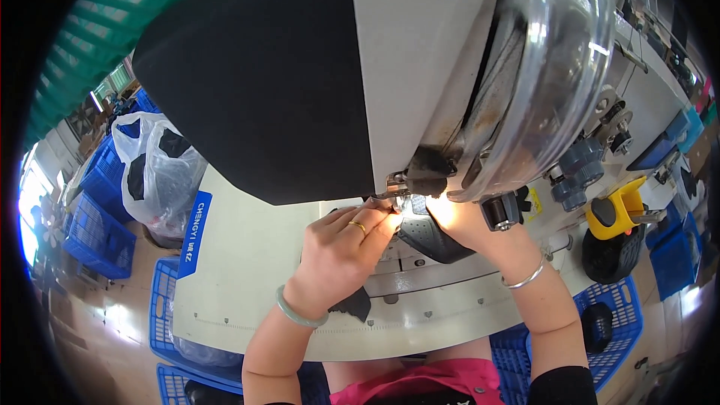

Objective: Stitching various shoe components together using an industrial sewing machine.

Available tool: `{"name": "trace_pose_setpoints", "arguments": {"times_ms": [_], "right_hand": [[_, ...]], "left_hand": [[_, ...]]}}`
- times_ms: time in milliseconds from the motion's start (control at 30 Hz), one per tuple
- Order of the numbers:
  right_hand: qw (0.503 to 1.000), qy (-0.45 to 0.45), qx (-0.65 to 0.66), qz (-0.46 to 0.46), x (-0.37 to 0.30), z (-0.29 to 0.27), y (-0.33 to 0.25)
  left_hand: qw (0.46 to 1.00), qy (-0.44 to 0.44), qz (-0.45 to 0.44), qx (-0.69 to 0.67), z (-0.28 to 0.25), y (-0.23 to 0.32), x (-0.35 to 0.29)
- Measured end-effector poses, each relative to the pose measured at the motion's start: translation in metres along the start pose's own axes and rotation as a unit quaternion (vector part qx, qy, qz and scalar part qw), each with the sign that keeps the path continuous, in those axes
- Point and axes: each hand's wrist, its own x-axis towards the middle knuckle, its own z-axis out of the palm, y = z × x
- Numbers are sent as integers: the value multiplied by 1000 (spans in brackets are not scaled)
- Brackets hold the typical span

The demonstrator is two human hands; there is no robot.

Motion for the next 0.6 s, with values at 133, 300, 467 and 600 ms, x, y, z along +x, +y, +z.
{"name": "trace_pose_setpoints", "arguments": {"times_ms": [133,300,467,600], "right_hand": [[998,-15,39,46,-3,3,2],[999,15,30,-2,-4,6,8],[983,-169,-5,67,-28,-1,-1],[999,18,25,39,-36,-12,-39]], "left_hand": [[1000,18,-7,-18,2,1,-1],[1000,1,-6,14,2,6,-1],[999,33,20,-23,5,-5,-5],[995,18,-7,-98,-3,-20,-8]]}}
